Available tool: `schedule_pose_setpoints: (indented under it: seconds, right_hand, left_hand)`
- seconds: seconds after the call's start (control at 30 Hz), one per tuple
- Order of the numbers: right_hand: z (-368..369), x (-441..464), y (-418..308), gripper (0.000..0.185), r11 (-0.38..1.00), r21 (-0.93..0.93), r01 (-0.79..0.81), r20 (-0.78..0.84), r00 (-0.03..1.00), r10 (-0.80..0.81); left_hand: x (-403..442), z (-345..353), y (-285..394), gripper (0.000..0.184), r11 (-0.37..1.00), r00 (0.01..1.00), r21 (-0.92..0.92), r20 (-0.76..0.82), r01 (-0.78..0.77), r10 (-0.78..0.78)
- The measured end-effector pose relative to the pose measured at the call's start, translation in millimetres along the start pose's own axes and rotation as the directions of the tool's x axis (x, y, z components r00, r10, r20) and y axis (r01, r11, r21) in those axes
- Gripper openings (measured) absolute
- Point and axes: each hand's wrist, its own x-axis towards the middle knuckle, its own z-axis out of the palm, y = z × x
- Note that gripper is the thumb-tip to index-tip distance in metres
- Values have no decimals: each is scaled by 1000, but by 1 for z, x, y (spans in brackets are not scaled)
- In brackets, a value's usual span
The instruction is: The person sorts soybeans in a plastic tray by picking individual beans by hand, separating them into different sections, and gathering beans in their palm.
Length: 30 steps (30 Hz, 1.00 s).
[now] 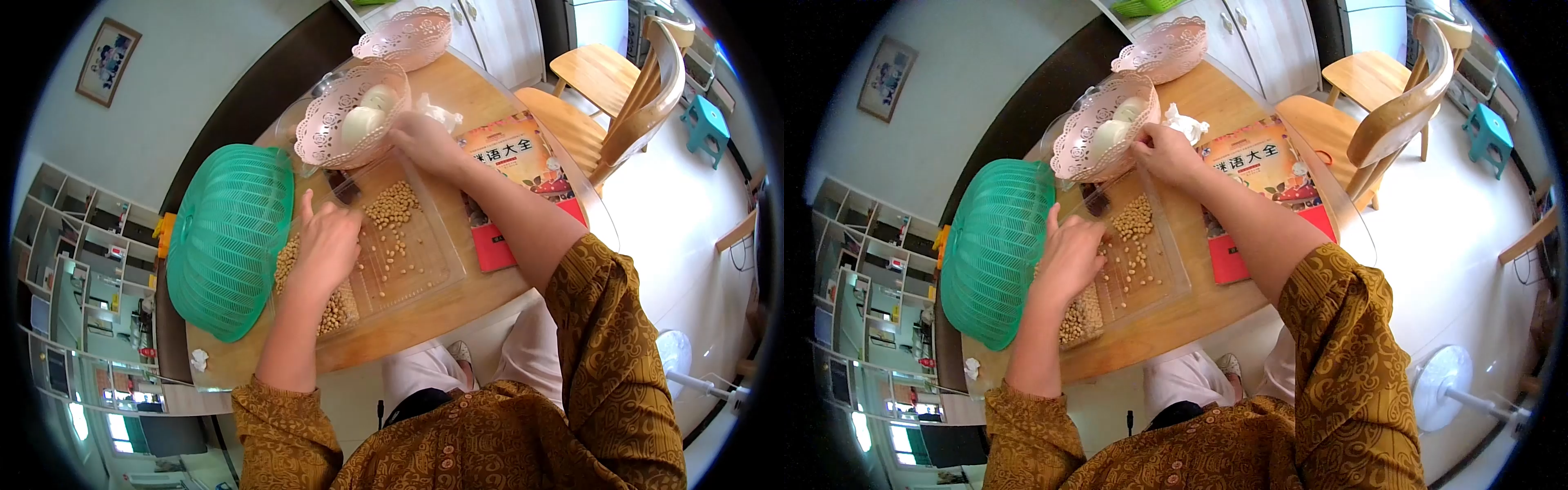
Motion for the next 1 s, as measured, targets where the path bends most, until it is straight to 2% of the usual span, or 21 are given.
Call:
schedule_pose_setpoints:
  seconds: [0.13, 0.2, 0.3, 0.33, 0.4, 0.43, 0.5, 0.6, 0.73, 1.0]
  right_hand:
    - [-1, -1, -1, 25, 1000, 24, -12, 11, 1000, 12]
    - [-1, -2, -2, 25, 997, 53, -50, 19, 999, 49]
    - [-2, -2, -3, 26, 998, 43, -45, 21, 999, 44]
    - [-2, -1, -2, 26, 998, 43, -44, 21, 999, 43]
    - [-3, -1, -4, 26, 999, 16, -39, 27, 999, 39]
    - [-3, -2, -4, 26, 999, 16, -41, 27, 999, 40]
    - [-2, -3, -5, 27, 996, 51, -73, 21, 997, 72]
    - [-3, -3, -6, 27, 996, 52, -74, 38, 997, 72]
    - [-3, -2, -4, 27, 996, 60, -69, 47, 997, 67]
    - [-1, -2, -3, 27, 998, 30, -46, 26, 999, 45]
  left_hand:
    - [0, 10, -6, 26, 999, 999, -34, -45, -19, 17]
    - [1, 11, -9, 26, 967, 1000, -253, 19, 24, -20]
    - [0, 6, -7, 24, 955, 999, -294, 27, 28, -22]
    - [-2, 4, -6, 24, 955, 999, -294, 26, 28, -22]
    - [-6, 2, -2, 26, 973, 996, -229, -84, -21, 1]
    - [-6, 2, -2, 26, 973, 997, -230, -83, -21, 2]
    - [-7, 2, -2, 28, 997, 996, -64, -90, -33, 27]
    - [-2, 3, -2, 27, 999, 998, -23, -48, -48, 47]
    - [7, 18, -4, 25, 1000, 999, -11, -26, -27, 27]
    - [6, 23, -7, 22, 993, 998, -113, -54, -17, 11]
